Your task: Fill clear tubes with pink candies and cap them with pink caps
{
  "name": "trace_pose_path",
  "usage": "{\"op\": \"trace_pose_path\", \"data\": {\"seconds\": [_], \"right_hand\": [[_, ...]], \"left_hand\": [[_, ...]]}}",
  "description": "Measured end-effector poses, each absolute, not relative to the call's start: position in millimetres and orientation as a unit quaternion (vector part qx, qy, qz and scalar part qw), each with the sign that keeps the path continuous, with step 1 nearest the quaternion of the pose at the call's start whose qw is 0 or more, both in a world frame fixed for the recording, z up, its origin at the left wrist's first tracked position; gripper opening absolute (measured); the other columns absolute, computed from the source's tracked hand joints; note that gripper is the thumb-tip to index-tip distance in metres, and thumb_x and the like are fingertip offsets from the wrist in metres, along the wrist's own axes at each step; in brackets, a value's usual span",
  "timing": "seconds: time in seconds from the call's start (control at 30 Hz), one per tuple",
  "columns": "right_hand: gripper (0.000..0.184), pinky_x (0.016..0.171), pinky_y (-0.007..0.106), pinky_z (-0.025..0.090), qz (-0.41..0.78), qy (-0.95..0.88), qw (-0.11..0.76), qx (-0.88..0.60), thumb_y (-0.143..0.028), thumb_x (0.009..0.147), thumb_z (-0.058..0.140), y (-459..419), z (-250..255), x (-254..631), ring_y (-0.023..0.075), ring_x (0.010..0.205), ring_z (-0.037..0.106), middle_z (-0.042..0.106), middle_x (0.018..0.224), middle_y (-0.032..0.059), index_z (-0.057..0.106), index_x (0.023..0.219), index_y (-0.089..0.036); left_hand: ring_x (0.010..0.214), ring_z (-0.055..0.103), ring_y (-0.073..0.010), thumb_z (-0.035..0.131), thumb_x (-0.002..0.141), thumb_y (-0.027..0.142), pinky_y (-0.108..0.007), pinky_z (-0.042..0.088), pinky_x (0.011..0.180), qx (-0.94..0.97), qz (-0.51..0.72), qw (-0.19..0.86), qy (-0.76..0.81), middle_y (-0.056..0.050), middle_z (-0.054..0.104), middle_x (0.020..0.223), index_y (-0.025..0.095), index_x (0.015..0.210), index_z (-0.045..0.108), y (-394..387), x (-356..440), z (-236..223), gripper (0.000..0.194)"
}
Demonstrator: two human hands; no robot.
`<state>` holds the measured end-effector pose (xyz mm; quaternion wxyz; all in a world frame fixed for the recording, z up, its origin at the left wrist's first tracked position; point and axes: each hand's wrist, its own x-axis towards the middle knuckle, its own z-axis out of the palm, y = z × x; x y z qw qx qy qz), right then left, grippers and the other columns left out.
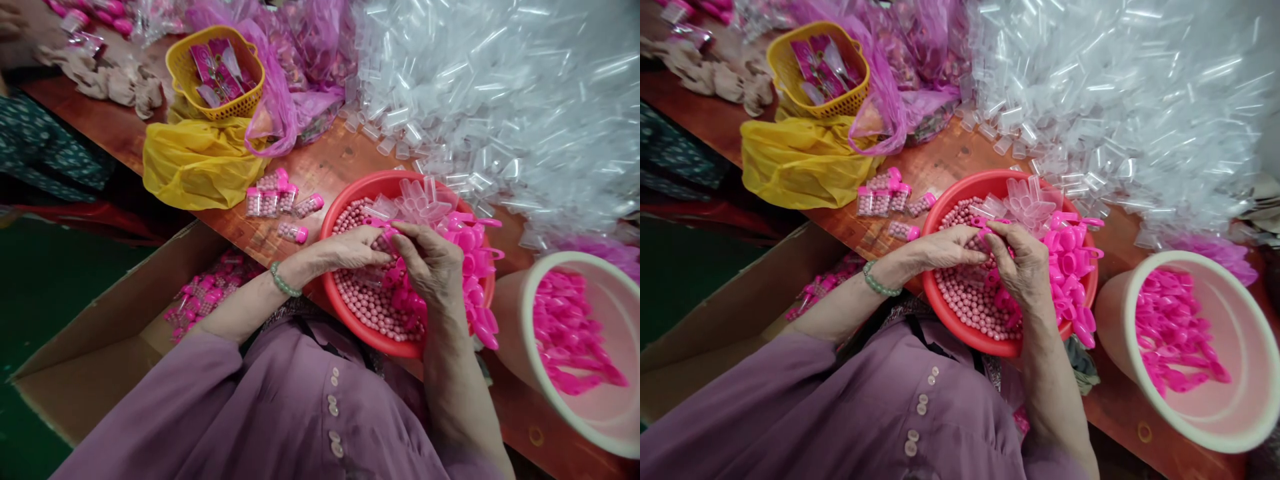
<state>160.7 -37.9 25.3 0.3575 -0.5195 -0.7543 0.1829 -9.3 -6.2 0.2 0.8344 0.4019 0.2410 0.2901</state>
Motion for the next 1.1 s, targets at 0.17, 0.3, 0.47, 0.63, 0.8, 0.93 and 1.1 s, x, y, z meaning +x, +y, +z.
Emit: {"op": "trace_pose_path", "data": {"seconds": [0.17, 0.3, 0.47, 0.63, 0.8, 0.93, 1.1], "right_hand": [[0.075, 0.097, 0.055, 0.055, 0.088, -0.834, 0.286, -0.464, -0.055, 0.083, 0.073, -41, 18, 159, 0.0355, 0.117, 0.065, 0.067, 0.130, 0.0182, 0.051, 0.144, -0.017], [0.092, 0.100, 0.063, 0.050, 0.013, -0.850, 0.244, -0.468, -0.053, 0.081, 0.071, -43, 10, 155, 0.0419, 0.123, 0.059, 0.059, 0.137, 0.0244, 0.032, 0.154, -0.011], [0.079, 0.084, 0.056, 0.056, -0.107, -0.843, 0.245, -0.466, -0.046, 0.082, 0.061, -42, 8, 146, 0.0371, 0.099, 0.066, 0.065, 0.116, 0.0216, 0.036, 0.148, -0.010], [0.075, 0.078, 0.049, 0.057, -0.163, -0.845, 0.253, -0.442, -0.044, 0.082, 0.059, -39, 9, 140, 0.0325, 0.089, 0.066, 0.068, 0.105, 0.0185, 0.039, 0.144, -0.007], [0.075, 0.077, 0.047, 0.058, -0.162, -0.849, 0.248, -0.437, -0.042, 0.081, 0.062, -38, 11, 138, 0.0323, 0.089, 0.067, 0.069, 0.103, 0.0184, 0.042, 0.143, -0.005], [0.081, 0.086, 0.047, 0.059, -0.127, -0.854, 0.261, -0.432, -0.038, 0.086, 0.060, -36, 14, 138, 0.0339, 0.108, 0.068, 0.066, 0.124, 0.0217, 0.027, 0.154, -0.010], [0.093, 0.098, 0.053, 0.055, -0.057, -0.838, 0.241, -0.487, -0.049, 0.087, 0.062, -36, 15, 137, 0.0380, 0.128, 0.059, 0.055, 0.143, 0.0251, 0.014, 0.157, -0.013]], "left_hand": [[0.054, 0.046, -0.0070, 0.089, 0.066, 0.040, -0.023, 0.032, 0.052, 0.423, 0.264, 0.845, 0.195, 0.003, 0.055, 0.061, 0.014, 0.069, 0.057, -3, -14, 4, 0.041], [0.059, 0.050, -0.0081, 0.089, 0.066, 0.039, -0.023, 0.036, 0.056, 0.408, 0.284, 0.842, 0.210, 0.003, 0.057, 0.066, 0.014, 0.074, 0.057, -3, -15, 5, 0.041], [0.062, 0.050, -0.0074, 0.089, 0.065, 0.040, -0.023, 0.038, 0.060, 0.412, 0.284, 0.841, 0.206, 0.003, 0.057, 0.067, 0.013, 0.074, 0.058, -4, -16, 3, 0.042], [0.061, 0.050, -0.0066, 0.090, 0.064, 0.044, -0.022, 0.040, 0.059, 0.397, 0.284, 0.852, 0.190, 0.003, 0.057, 0.066, 0.012, 0.072, 0.060, -4, -18, -1, 0.045], [0.060, 0.054, -0.0070, 0.094, 0.057, 0.041, -0.021, 0.043, 0.059, 0.373, 0.292, 0.865, 0.166, 0.003, 0.060, 0.065, 0.012, 0.072, 0.062, -4, -20, -1, 0.046], [0.059, 0.055, -0.0078, 0.087, 0.069, 0.047, -0.021, 0.045, 0.058, 0.346, 0.326, 0.855, 0.208, 0.001, 0.062, 0.064, 0.013, 0.071, 0.064, -3, -17, 2, 0.041], [0.069, 0.068, -0.0156, 0.061, 0.089, 0.064, -0.026, 0.055, 0.065, 0.262, 0.360, 0.864, 0.236, -0.006, 0.073, 0.078, 0.013, 0.093, 0.073, 1, -10, 10, 0.052]]}}
